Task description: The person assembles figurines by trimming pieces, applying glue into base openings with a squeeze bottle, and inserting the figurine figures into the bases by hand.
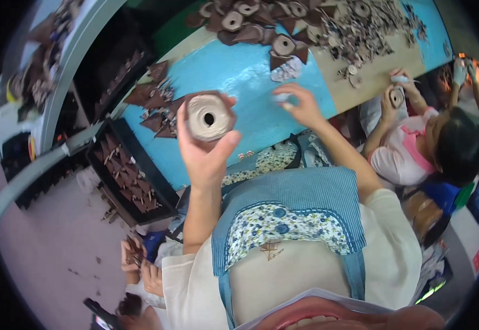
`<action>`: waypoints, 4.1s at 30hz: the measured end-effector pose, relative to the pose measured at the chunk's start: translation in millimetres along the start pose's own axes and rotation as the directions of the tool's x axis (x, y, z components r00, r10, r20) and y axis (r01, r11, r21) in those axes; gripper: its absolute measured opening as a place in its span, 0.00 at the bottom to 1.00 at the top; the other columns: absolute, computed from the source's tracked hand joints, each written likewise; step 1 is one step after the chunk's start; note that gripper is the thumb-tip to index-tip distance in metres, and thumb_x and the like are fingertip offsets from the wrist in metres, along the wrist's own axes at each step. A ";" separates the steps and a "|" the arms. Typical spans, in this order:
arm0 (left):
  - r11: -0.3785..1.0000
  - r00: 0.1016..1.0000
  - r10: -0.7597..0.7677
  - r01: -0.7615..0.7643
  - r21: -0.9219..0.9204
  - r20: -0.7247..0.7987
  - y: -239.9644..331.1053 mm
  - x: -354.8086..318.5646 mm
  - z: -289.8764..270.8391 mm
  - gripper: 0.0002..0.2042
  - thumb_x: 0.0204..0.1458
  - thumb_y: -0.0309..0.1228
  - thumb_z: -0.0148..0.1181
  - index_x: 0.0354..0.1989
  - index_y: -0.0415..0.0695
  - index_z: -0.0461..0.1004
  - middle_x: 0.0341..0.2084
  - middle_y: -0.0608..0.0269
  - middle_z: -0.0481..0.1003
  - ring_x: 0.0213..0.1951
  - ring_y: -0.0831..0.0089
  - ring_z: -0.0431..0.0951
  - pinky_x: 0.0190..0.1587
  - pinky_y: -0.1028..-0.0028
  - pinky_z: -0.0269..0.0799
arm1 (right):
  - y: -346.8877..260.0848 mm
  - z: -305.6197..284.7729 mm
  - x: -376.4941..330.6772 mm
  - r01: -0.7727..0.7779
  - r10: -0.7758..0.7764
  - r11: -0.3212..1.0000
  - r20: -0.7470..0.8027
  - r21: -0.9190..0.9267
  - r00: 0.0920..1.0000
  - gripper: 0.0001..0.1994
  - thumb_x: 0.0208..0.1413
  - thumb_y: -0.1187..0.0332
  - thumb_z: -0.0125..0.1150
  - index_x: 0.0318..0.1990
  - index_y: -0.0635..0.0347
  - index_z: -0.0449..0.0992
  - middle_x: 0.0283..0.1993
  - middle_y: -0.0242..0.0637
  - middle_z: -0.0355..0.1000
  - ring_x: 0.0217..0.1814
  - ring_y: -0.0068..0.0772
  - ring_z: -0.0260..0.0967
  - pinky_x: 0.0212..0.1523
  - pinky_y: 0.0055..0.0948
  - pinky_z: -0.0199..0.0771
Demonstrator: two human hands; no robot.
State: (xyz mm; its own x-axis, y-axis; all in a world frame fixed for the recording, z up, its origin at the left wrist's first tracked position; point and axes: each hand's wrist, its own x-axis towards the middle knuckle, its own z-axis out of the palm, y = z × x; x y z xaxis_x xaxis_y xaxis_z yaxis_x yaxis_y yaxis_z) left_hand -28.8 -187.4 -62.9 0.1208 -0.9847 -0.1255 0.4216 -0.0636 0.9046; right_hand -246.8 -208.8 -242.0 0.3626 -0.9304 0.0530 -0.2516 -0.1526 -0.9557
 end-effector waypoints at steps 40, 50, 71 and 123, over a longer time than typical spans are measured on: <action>0.905 0.910 0.219 -0.324 0.276 0.353 36.2 -22.4 27.1 0.25 0.38 0.20 0.70 0.44 0.38 0.62 0.41 0.55 0.74 0.42 0.73 0.75 0.44 0.74 0.72 | -227.8 -53.7 15.1 -0.250 0.194 0.957 0.317 0.148 0.929 0.14 0.42 0.76 0.65 0.38 0.65 0.70 0.37 0.31 0.67 0.41 0.22 0.64 0.43 0.24 0.65; 0.949 0.964 0.258 -0.264 0.170 0.058 39.3 -48.9 27.9 0.26 0.37 0.20 0.71 0.44 0.38 0.62 0.36 0.57 0.76 0.38 0.74 0.76 0.42 0.75 0.73 | -231.5 -16.3 7.8 0.107 -0.140 0.905 0.051 0.412 0.989 0.12 0.43 0.75 0.63 0.37 0.62 0.70 0.36 0.33 0.67 0.38 0.22 0.63 0.39 0.21 0.64; 0.794 0.933 0.110 -0.290 0.535 0.342 68.4 -36.0 39.3 0.29 0.33 0.31 0.70 0.46 0.38 0.63 0.33 0.54 0.76 0.36 0.61 0.79 0.38 0.70 0.73 | -316.5 -56.8 48.3 0.664 -0.439 0.621 0.516 -0.417 0.735 0.12 0.33 0.75 0.59 0.28 0.60 0.63 0.27 0.35 0.59 0.31 0.36 0.62 0.29 0.32 0.59; 0.904 0.775 -0.382 0.426 0.029 0.503 24.2 -20.5 35.9 0.30 0.33 0.25 0.67 0.48 0.38 0.61 0.37 0.63 0.70 0.39 0.77 0.72 0.41 0.76 0.70 | -243.9 -42.7 67.7 0.547 -0.524 0.832 0.459 0.093 0.718 0.21 0.50 0.68 0.42 0.52 0.67 0.65 0.51 0.47 0.65 0.55 0.43 0.63 0.55 0.35 0.61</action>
State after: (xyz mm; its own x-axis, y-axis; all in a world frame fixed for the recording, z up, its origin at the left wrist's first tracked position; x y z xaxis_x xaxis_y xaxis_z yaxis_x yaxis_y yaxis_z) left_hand -53.4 -174.5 -23.8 -0.5192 -0.8209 -0.2379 0.4061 -0.4819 0.7764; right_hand -199.2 -248.8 7.0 0.8037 -0.4353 0.4057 0.0727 -0.6049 -0.7930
